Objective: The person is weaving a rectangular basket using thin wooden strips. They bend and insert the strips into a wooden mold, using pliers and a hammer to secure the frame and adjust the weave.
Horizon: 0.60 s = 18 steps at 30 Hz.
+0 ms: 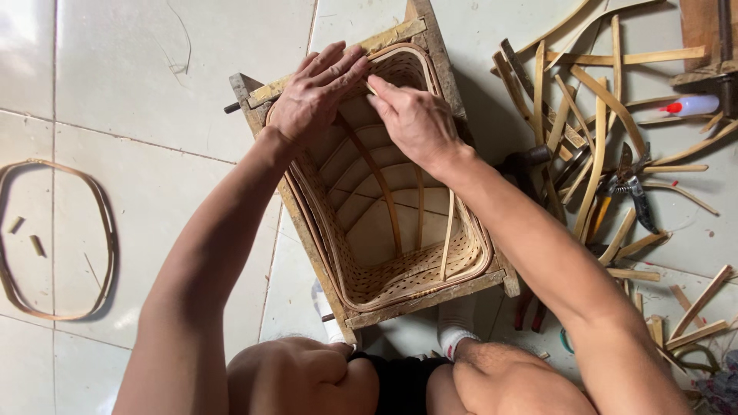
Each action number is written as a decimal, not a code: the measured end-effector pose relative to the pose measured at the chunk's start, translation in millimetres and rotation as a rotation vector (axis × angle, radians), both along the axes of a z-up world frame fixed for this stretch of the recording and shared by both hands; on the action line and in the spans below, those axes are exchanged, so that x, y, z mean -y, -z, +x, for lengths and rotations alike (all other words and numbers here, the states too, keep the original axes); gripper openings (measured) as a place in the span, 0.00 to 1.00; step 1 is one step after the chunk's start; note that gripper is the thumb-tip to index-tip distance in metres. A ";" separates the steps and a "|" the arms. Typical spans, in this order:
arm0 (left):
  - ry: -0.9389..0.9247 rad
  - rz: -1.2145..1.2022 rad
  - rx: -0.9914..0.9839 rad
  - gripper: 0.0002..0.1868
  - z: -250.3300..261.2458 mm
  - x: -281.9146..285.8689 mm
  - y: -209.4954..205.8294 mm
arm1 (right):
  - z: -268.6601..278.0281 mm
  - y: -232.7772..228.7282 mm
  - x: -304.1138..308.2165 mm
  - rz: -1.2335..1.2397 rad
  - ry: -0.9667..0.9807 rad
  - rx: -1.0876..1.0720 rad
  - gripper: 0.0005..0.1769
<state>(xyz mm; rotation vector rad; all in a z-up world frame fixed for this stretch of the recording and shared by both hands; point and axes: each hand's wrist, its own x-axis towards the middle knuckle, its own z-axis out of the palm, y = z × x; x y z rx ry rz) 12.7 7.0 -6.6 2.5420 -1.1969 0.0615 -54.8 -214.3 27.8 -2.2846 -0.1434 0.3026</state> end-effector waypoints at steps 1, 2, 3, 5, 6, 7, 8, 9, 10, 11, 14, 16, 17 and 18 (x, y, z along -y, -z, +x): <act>0.047 0.008 0.074 0.32 2.1 0.0 -2.5 | 0.1 -3.1 -2.1 -0.102 -0.040 0.034 0.23; 0.093 0.016 0.148 0.35 2.8 -1.9 -6.4 | 0.2 -6.7 -2.4 -0.205 -0.079 0.067 0.24; 0.140 0.025 0.228 0.38 6.3 -5.0 -11.4 | -4.4 -10.4 -0.1 -0.162 -0.078 0.345 0.24; -0.139 0.007 -0.163 0.37 5.6 -17.8 -18.9 | -41.1 -15.9 9.2 -0.082 -0.085 0.883 0.24; -0.273 0.002 -0.369 0.41 6.8 -25.2 -20.3 | -66.6 -18.2 20.9 -0.172 -0.111 0.899 0.23; -0.294 0.061 -0.361 0.35 8.9 -30.2 -18.4 | -108.4 -23.4 33.8 -0.004 -0.151 0.657 0.17; -0.315 0.119 -0.352 0.33 11.9 -34.5 -16.1 | -154.8 -32.1 43.2 -0.062 -0.225 0.338 0.17; -0.334 0.179 -0.338 0.35 15.5 -37.4 -15.4 | -200.5 -46.7 55.8 -0.065 -0.205 -0.360 0.26; -0.368 0.200 -0.367 0.36 16.9 -36.7 -14.3 | -224.0 -51.9 74.7 0.095 -0.242 -0.673 0.24; -0.413 0.225 -0.394 0.36 16.0 -36.6 -13.6 | -245.0 -50.2 85.8 0.064 -0.249 -0.870 0.24; -0.438 0.198 -0.384 0.36 4.5 -44.6 -19.7 | -279.1 -24.6 103.5 0.256 -0.037 -0.839 0.27; -0.513 0.246 -0.424 0.36 -15.9 -58.5 -23.2 | -294.9 -14.9 105.9 0.436 0.087 -0.680 0.27; -0.593 0.307 -0.470 0.36 -24.7 -62.9 -22.8 | -296.1 -11.6 107.4 0.496 0.111 -0.625 0.28; -0.641 0.305 -0.400 0.37 -33.4 -77.1 -25.8 | -292.4 -5.8 106.4 0.554 0.135 -0.568 0.31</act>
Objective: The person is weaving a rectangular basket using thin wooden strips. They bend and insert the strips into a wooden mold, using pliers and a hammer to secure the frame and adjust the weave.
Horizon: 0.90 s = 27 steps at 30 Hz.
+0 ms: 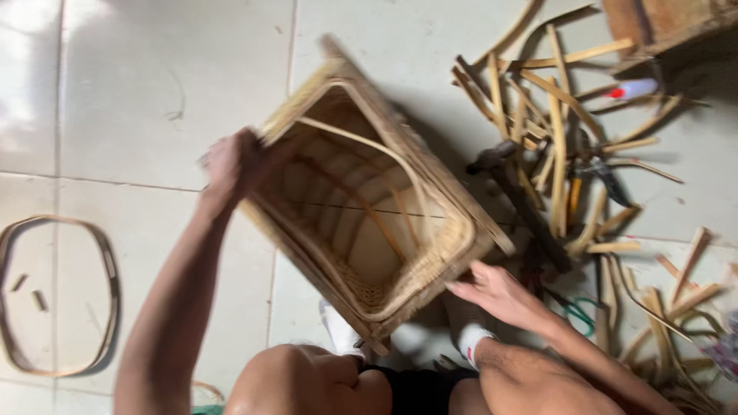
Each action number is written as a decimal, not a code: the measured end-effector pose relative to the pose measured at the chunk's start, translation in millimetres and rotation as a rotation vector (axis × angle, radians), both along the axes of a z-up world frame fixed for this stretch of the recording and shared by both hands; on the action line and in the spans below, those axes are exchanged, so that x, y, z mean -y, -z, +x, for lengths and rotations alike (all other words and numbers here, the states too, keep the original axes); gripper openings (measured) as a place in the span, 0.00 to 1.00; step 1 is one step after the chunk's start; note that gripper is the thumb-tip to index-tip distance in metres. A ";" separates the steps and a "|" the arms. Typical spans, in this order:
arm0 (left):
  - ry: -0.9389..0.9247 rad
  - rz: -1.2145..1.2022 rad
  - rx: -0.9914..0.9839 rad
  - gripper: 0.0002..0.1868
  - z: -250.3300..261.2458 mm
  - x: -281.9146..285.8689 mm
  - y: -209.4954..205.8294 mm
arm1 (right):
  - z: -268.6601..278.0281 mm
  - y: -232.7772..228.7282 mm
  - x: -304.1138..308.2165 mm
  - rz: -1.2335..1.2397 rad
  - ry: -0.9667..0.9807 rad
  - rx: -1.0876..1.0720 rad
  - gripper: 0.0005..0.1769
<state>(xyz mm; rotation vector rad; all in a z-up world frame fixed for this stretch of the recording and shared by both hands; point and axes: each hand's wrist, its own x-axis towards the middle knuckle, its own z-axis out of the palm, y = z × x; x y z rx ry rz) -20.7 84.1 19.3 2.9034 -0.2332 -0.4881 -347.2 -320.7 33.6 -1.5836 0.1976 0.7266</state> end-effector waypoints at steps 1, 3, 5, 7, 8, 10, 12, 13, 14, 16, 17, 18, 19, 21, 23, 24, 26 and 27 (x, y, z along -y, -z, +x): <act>-0.023 0.014 0.054 0.39 -14.9 -15.1 0.2 | 1.7 7.1 -5.7 -0.211 -0.006 -0.162 0.31; -0.118 0.090 0.114 0.40 -40.7 -40.4 6.0 | 11.7 26.3 1.8 -0.300 0.114 -0.172 0.35; -0.082 0.138 0.171 0.39 -64.7 -65.2 6.3 | 22.3 46.1 12.7 -0.140 0.286 -0.005 0.41; -0.215 0.088 0.038 0.43 -97.5 -85.6 2.9 | 40.6 65.4 28.2 -0.097 0.338 0.088 0.35; -0.256 0.083 0.013 0.42 -108.2 -92.6 2.6 | 52.2 75.1 40.8 -0.104 0.342 0.176 0.32; -0.376 0.080 -0.048 0.40 -137.2 -102.7 6.4 | 68.9 87.4 68.3 -0.676 0.345 0.406 0.21; -0.509 0.084 -0.101 0.35 -155.4 -115.2 12.6 | 84.0 100.3 79.0 -0.927 0.204 0.427 0.22; -0.480 0.080 -0.047 0.31 -164.5 -119.0 17.8 | 87.7 110.1 84.2 -1.049 0.129 0.432 0.22; -0.449 0.077 0.006 0.27 -170.5 -121.2 23.3 | 92.4 123.9 88.2 -0.993 0.217 0.327 0.18; -0.473 0.041 0.026 0.22 -181.5 -129.1 24.2 | 103.8 161.8 90.0 -0.867 0.374 0.118 0.18; -0.533 0.010 -0.006 0.21 -186.6 -127.6 26.1 | 107.5 173.0 90.8 -0.854 0.375 0.098 0.20; -0.526 0.042 -0.012 0.21 -185.2 -123.1 29.4 | 108.1 181.8 98.3 -0.841 0.375 0.078 0.22; -0.521 0.078 -0.013 0.22 -181.1 -121.1 28.4 | 110.0 189.2 106.3 -0.981 0.169 0.135 0.19; -0.498 0.062 0.037 0.21 -184.0 -114.6 22.4 | 112.1 191.7 120.4 -1.185 -0.060 0.331 0.19; -0.541 0.068 -0.038 0.22 -184.9 -108.2 17.5 | 108.2 177.6 137.9 -0.902 0.096 0.543 0.21; -0.535 0.078 -0.025 0.22 -186.7 -106.0 16.0 | 108.1 163.9 148.6 -0.955 0.070 0.528 0.23; -0.502 0.072 -0.014 0.22 -191.3 -105.0 13.8 | 104.3 117.1 152.1 -0.801 0.187 0.226 0.23; -0.483 0.059 0.002 0.23 -191.8 -104.6 14.5 | 100.2 81.6 151.0 -0.668 0.278 0.091 0.22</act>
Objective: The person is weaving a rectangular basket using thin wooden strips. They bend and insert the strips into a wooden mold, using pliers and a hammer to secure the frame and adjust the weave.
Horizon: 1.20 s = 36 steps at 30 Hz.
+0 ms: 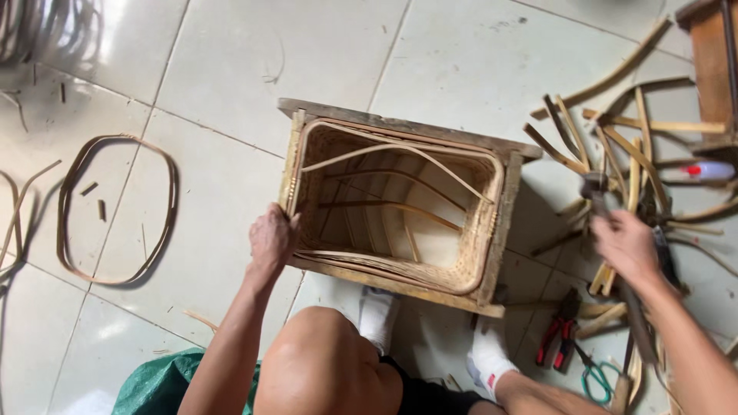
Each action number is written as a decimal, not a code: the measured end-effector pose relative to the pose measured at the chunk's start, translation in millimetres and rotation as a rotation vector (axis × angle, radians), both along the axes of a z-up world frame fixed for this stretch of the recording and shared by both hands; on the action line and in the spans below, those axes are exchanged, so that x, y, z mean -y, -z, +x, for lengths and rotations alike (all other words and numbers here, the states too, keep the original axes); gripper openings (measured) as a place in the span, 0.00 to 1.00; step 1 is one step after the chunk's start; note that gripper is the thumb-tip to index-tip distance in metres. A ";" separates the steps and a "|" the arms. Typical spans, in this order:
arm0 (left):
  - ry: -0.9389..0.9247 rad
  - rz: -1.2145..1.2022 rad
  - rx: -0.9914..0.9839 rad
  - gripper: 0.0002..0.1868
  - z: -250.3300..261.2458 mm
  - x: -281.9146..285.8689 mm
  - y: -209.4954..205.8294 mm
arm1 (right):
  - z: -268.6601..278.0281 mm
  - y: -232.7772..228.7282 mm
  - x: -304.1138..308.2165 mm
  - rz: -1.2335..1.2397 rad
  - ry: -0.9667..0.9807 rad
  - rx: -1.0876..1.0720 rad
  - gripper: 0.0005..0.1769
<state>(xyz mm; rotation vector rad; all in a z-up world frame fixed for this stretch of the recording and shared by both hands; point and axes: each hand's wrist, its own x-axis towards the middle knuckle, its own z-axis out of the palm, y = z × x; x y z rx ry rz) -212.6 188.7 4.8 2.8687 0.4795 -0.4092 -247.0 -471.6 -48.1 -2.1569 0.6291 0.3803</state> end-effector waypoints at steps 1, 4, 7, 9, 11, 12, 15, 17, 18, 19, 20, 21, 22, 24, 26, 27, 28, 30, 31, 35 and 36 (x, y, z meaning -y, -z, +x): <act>0.020 -0.009 0.018 0.23 -0.8 0.3 1.1 | -1.2 -38.8 -4.5 -0.011 0.048 -0.007 0.22; 0.035 -0.040 -0.035 0.24 -9.0 -1.1 -1.7 | 15.2 -149.5 -50.3 0.247 0.051 0.119 0.22; 0.015 -0.121 -0.040 0.25 -19.8 5.8 -17.5 | 35.6 -225.1 -131.8 0.448 0.076 0.029 0.27; 0.031 -0.137 -0.071 0.28 -15.7 6.9 -19.9 | 51.2 -237.7 -195.6 0.717 0.155 -0.123 0.30; 0.027 -0.157 -0.057 0.28 -14.5 7.0 -16.7 | 50.6 -220.9 -266.2 0.793 0.207 -0.229 0.29; 0.027 -0.167 -0.021 0.27 -9.3 8.1 -12.2 | 47.7 -205.5 -302.2 0.951 0.222 -0.260 0.28; 0.037 -0.186 0.006 0.25 -3.7 4.7 -4.4 | 29.7 -160.3 -382.0 1.413 0.282 -0.351 0.28; 0.046 -0.188 -0.017 0.24 -11.9 1.2 -3.7 | 12.7 -133.1 -413.3 1.541 0.353 -0.377 0.28; 0.046 -0.192 -0.007 0.24 -9.2 2.3 -3.0 | 10.2 -121.6 -422.4 1.590 0.367 -0.377 0.29; 0.046 -0.195 0.004 0.24 -7.9 2.6 -4.1 | 7.7 -112.4 -432.1 1.639 0.380 -0.377 0.29; 0.031 -0.197 0.001 0.24 -7.7 4.9 -5.4 | 8.2 -104.2 -444.6 1.582 0.371 -0.407 0.29; 0.017 -0.198 -0.002 0.24 -8.0 6.6 -7.6 | 11.7 -97.6 -459.1 1.524 0.362 -0.436 0.29; 0.001 -0.198 0.005 0.24 -4.7 7.9 -9.7 | 17.2 -93.8 -465.8 1.468 0.345 -0.459 0.30; -0.006 -0.204 0.007 0.23 -5.4 9.4 -15.4 | 20.4 -94.1 -464.5 1.529 0.313 -0.495 0.30; -0.013 -0.207 -0.005 0.22 -6.7 9.9 -17.3 | 21.7 -97.6 -459.5 1.476 0.219 -0.443 0.30; -0.017 -0.206 -0.017 0.22 -8.6 10.7 -17.1 | 21.1 -101.1 -449.9 1.393 0.140 -0.374 0.31; -0.015 -0.203 -0.021 0.22 -5.9 11.0 -17.4 | 25.2 -105.9 -441.8 1.311 0.059 -0.296 0.31; 0.029 -0.267 0.210 0.26 -3.7 14.5 -19.0 | 43.1 -116.6 -429.3 0.930 -0.201 -0.084 0.29; 0.047 -0.296 0.329 0.29 -0.5 16.5 -19.2 | 56.8 -121.7 -425.1 0.733 -0.328 0.022 0.28; 0.006 -0.270 0.425 0.32 2.9 24.5 -16.7 | 97.0 -143.4 -429.5 0.392 -0.708 0.242 0.19; -0.039 -0.294 0.326 0.27 5.0 23.1 -18.0 | 101.5 -150.7 -435.3 0.352 -0.767 0.272 0.18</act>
